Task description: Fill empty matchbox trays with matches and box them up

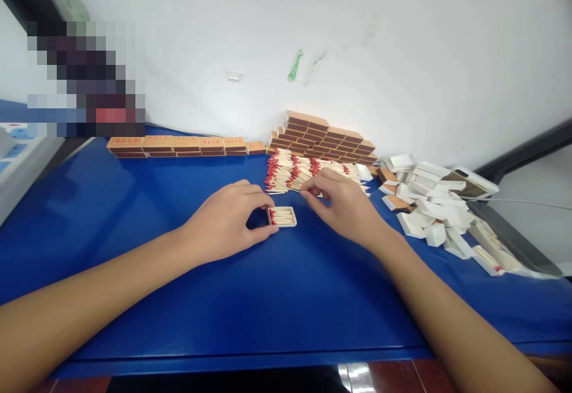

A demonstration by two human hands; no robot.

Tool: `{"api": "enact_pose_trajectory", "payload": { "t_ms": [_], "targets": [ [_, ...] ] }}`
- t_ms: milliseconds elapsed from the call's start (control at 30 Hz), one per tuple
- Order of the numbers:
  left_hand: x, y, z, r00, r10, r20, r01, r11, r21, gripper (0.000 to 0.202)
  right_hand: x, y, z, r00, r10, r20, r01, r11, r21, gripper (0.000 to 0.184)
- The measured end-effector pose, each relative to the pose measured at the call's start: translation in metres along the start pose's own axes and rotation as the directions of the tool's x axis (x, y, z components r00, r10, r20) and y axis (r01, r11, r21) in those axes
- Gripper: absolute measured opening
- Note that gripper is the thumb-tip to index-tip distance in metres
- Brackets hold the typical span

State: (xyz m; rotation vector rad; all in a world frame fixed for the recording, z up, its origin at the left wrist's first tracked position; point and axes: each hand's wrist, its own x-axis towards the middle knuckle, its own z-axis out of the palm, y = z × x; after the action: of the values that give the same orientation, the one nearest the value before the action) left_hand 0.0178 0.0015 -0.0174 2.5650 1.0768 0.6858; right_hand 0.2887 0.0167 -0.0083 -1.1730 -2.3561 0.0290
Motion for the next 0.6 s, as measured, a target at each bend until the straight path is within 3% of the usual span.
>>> {"api": "enact_pose_trajectory", "payload": {
  "t_ms": [167, 600],
  "targets": [
    [0.0, 0.0, 0.0, 1.0, 0.006, 0.005, -0.006, 1.0, -0.003, 0.024, 0.002, 0.015, 0.009, 0.993, 0.09, 0.071, -0.088, 0.996, -0.025, 0.007],
    [0.001, 0.0, 0.001, 1.0, 0.008, 0.013, -0.008, 1.0, -0.007, 0.024, 0.006, 0.014, 0.01, 0.979, 0.168, 0.115, -0.167, 0.986, -0.019, 0.011]
  ]
}}
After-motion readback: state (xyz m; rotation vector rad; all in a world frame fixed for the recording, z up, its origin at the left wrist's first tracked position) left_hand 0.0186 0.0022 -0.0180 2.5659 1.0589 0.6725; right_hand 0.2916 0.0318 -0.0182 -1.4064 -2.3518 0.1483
